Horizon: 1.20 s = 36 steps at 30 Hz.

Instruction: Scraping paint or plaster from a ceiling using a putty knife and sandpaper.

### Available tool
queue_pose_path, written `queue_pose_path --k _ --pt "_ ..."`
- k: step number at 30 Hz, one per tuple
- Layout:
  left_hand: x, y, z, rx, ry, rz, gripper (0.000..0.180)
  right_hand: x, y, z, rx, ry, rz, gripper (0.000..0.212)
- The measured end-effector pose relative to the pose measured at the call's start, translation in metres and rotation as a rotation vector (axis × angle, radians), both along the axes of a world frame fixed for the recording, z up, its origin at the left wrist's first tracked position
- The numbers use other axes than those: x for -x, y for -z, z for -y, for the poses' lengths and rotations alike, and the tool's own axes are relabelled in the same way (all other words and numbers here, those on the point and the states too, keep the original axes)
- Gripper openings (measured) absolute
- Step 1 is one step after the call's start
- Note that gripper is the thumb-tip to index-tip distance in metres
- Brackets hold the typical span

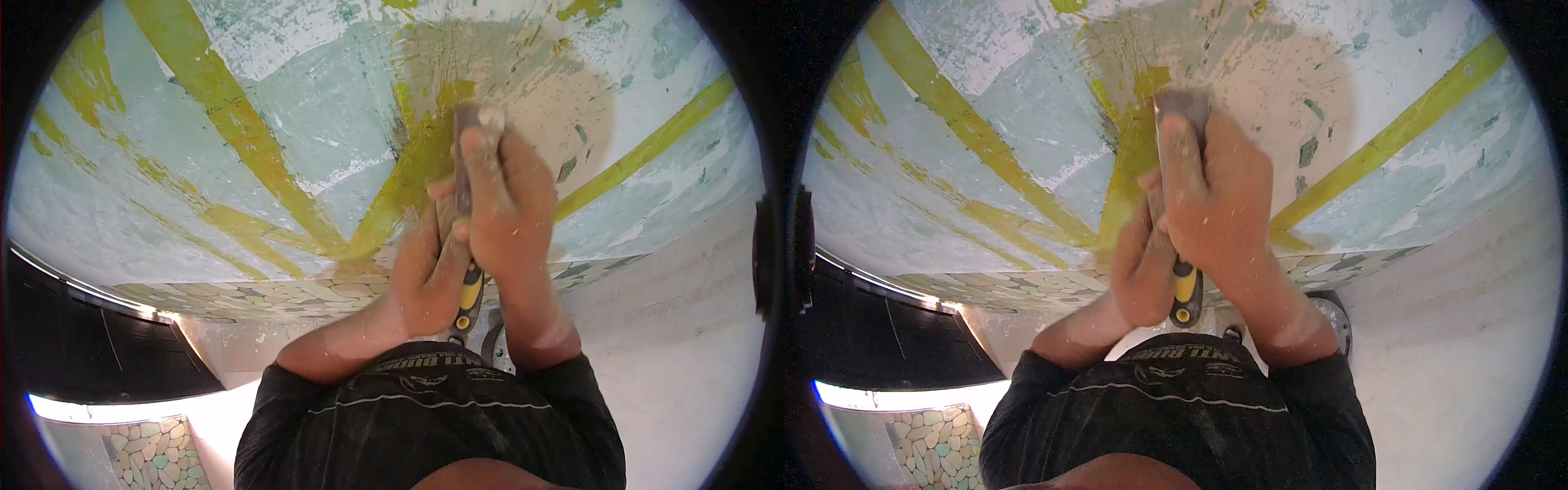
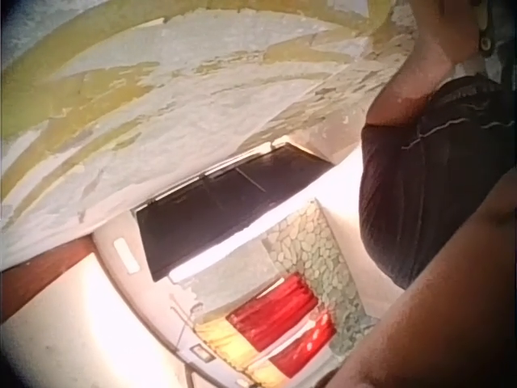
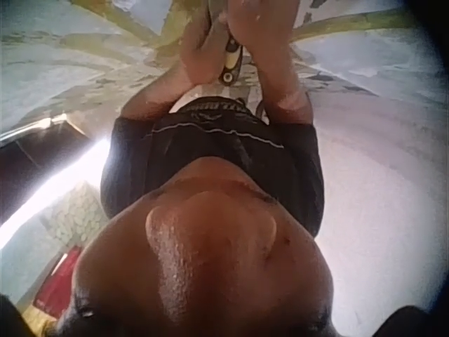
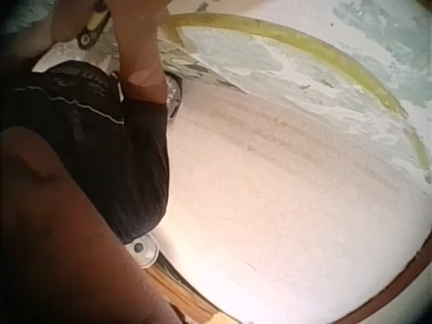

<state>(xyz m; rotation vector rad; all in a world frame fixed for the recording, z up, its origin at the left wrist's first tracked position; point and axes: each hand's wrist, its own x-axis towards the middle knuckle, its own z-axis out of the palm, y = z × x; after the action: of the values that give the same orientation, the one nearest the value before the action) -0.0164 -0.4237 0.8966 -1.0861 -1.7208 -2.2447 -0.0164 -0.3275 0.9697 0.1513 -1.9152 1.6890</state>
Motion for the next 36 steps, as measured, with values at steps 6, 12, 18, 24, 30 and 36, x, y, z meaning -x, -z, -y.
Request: queue_pose_path --k 6,12,18,24,30,36 --pt "0.003 -0.025 0.012 0.060 0.143 0.223 0.044 0.014 0.000 0.001 -0.030 -0.030 -0.153 0.029" --pt "-0.002 0.012 0.007 0.090 -0.071 0.032 0.045 0.006 0.017 0.006 -0.065 -0.001 0.034 0.028" --pt "0.001 -0.007 0.016 0.097 0.059 0.115 0.045 0.007 -0.001 0.007 -0.092 -0.017 -0.057 0.029" --pt "-0.008 -0.005 0.011 0.045 0.028 0.187 0.045 0.004 0.002 0.007 -0.056 -0.023 0.023 0.030" --pt "-0.007 0.009 0.012 -0.009 -0.021 0.109 0.044 0.006 0.011 0.011 -0.131 -0.021 -0.019 0.031" --pt "0.000 -0.005 0.020 0.065 0.025 0.175 0.044 0.009 0.001 0.015 -0.089 -0.032 0.011 0.032"
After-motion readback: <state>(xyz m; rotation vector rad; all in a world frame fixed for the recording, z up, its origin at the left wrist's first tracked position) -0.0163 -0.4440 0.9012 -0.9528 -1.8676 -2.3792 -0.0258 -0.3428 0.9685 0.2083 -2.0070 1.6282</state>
